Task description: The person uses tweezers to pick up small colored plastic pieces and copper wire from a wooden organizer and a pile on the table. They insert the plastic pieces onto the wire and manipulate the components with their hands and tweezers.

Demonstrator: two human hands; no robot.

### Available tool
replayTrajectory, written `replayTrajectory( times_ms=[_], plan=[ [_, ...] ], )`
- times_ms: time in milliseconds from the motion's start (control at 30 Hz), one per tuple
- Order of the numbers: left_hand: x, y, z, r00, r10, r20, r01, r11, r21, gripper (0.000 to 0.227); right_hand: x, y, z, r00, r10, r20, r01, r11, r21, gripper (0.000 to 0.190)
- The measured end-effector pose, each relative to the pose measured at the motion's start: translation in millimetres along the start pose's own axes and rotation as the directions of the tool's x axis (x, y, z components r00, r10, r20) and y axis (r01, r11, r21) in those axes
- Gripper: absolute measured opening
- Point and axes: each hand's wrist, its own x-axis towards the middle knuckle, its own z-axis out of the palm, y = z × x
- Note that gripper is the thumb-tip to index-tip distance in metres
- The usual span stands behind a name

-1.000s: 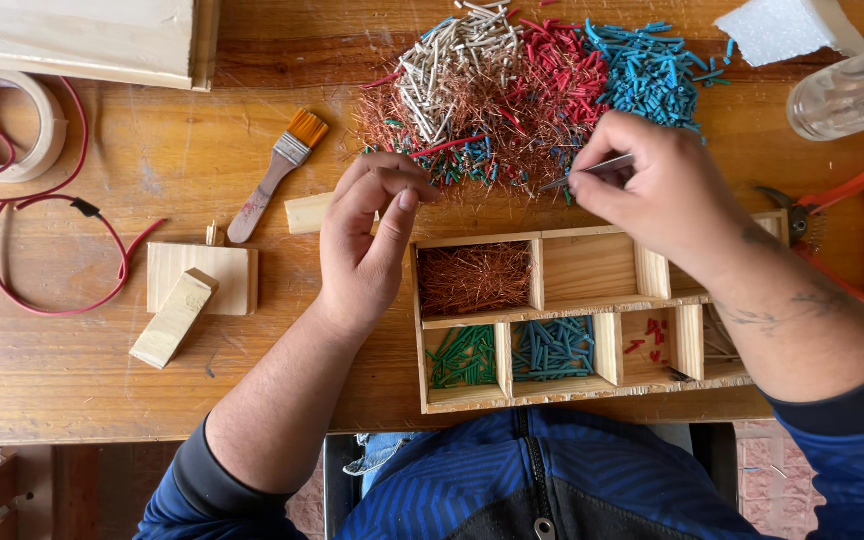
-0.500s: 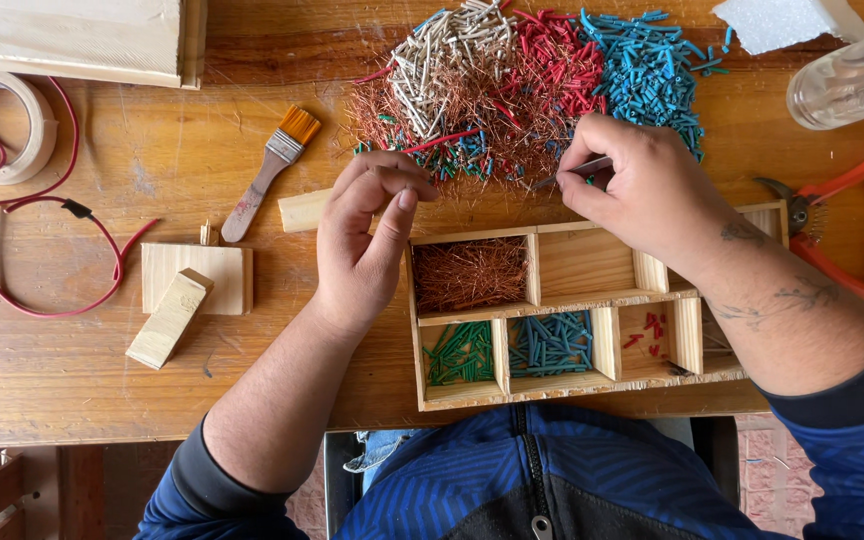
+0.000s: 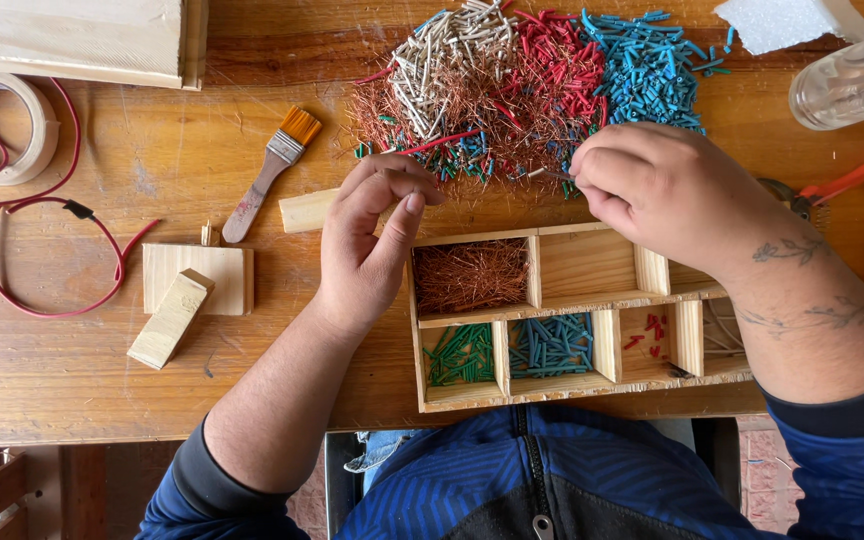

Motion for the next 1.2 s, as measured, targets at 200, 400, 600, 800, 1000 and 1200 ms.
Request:
replayTrajectory(
  times_ms=[200,400,600,800,1000,1200],
  plan=[
    [1,3,0,1.000,0.024,0.013,-0.024,1.000,-0.007,0.031,-1,-3,-12,0.986,0.156,-0.067,-0.136,0.962,0.239,0.019],
    [0,5,-2,1.000,0.025,0.019,-0.024,1.000,-0.008,0.030,-10,-6,-12,0.953,0.302,-0.007,-0.181,0.588,0.789,0.015],
    [-1,10,-4,0.996,0.035,0.078,-0.034,0.999,-0.011,0.030,-12,-10,-12,0.973,0.227,0.040,-0.158,0.533,0.831,0.012],
    [-2,9,-3,0.992,0.045,0.116,-0.046,0.999,0.007,0.029,-13,-14,-18,0.978,0.204,0.047,-0.151,0.536,0.830,0.012],
    [0,10,-1,0.990,0.072,0.123,-0.075,0.997,0.018,0.029,-54,0,-84,0.991,0.125,0.051,-0.129,0.763,0.633,0.024],
    [-4,7,5,0.990,0.070,0.125,-0.077,0.996,0.050,0.029,-170,-13,-115,0.912,0.360,0.194,-0.409,0.794,0.449,0.017]
  ],
)
